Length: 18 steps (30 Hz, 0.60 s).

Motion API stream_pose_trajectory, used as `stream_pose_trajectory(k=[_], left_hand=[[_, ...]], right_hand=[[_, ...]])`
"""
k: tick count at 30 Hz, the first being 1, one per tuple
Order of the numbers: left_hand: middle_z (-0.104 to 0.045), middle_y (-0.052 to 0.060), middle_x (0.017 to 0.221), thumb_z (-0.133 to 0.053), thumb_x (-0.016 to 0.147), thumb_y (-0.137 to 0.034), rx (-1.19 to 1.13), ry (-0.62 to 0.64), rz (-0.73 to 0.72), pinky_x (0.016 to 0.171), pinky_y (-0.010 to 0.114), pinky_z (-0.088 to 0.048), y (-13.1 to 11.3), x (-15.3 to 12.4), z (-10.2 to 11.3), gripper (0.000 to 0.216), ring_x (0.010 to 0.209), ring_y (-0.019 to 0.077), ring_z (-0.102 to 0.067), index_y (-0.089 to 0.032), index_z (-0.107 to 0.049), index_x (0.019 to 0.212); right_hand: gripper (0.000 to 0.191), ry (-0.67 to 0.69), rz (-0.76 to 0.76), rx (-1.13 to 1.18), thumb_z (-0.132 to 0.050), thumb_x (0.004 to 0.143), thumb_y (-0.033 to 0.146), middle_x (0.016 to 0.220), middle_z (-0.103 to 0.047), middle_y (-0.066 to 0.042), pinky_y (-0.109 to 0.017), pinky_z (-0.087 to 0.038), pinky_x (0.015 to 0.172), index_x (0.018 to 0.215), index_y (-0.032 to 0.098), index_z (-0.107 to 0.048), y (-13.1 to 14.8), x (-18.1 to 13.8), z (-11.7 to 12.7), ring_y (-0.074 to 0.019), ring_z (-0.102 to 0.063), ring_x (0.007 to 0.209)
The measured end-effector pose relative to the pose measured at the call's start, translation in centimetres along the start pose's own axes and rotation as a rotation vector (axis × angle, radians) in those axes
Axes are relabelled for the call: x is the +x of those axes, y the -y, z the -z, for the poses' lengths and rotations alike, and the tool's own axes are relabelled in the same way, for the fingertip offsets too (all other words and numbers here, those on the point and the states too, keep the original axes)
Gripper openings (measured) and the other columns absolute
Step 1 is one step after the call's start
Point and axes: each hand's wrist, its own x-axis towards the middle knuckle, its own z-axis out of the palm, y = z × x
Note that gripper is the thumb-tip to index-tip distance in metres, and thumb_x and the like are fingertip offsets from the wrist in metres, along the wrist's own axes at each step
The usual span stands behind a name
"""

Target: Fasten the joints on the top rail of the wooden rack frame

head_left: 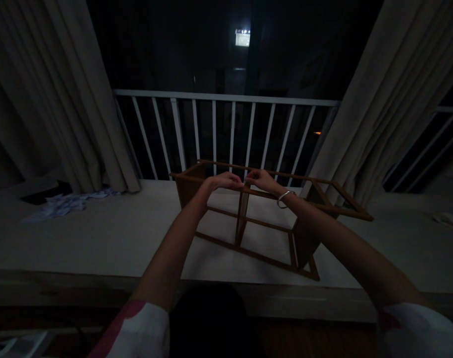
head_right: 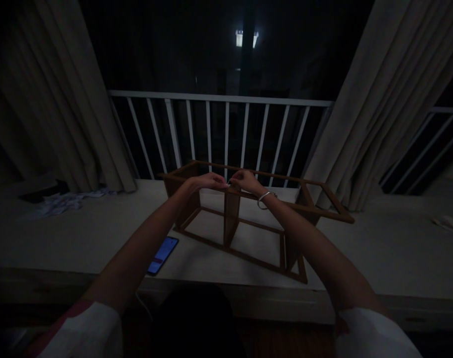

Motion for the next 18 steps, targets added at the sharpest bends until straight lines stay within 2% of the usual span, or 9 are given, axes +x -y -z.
stream_pose_trajectory(k=[5, 9, 13, 18], left_hand=[[-0.049, -0.001, 0.060, -0.060, 0.058, -0.044, 0.032, -0.021, 0.014, 0.052, 0.019, -0.029, 0.2, 0.1, 0.0, 0.038, 0.055, 0.0065, -0.040, -0.010, -0.062, 0.074], [-0.047, -0.002, 0.057, -0.060, 0.058, -0.044, 0.027, -0.020, -0.015, 0.050, 0.019, -0.028, 0.2, 0.1, -0.1, 0.038, 0.054, 0.0061, -0.039, -0.010, -0.062, 0.072], [-0.049, -0.001, 0.058, -0.060, 0.057, -0.045, 0.028, -0.003, -0.001, 0.050, 0.019, -0.029, 0.5, 0.2, 0.1, 0.039, 0.055, 0.0062, -0.040, -0.010, -0.063, 0.073], [-0.053, -0.001, 0.063, -0.060, 0.058, -0.046, 0.005, 0.016, -0.020, 0.053, 0.019, -0.031, 1.2, 0.6, 0.2, 0.040, 0.056, 0.0063, -0.043, -0.011, -0.063, 0.078]], right_hand=[[0.026, -0.029, 0.001, 0.020, -0.056, 0.067, 0.036, 0.067, -0.060, -0.004, -0.022, -0.040, 0.057, 0.075, 0.011, -0.060, 0.3, 0.4, -0.9, -0.0115, -0.052, 0.060], [0.027, 0.048, 0.012, 0.064, -0.055, 0.069, 0.037, 0.064, -0.061, -0.004, -0.022, -0.041, 0.056, 0.076, 0.012, -0.060, 0.6, 0.1, -0.9, -0.0115, -0.053, 0.058], [0.030, 0.088, 0.014, 0.108, -0.055, 0.070, 0.039, 0.068, -0.062, -0.005, -0.022, -0.042, 0.056, 0.080, 0.012, -0.061, 0.3, -0.1, -0.6, -0.0114, -0.054, 0.059], [0.030, 0.100, 0.022, 0.176, -0.055, 0.070, 0.037, 0.079, -0.063, -0.005, -0.023, -0.042, 0.064, 0.085, 0.013, -0.064, -0.1, 0.0, -0.5, -0.0129, -0.055, 0.070]])
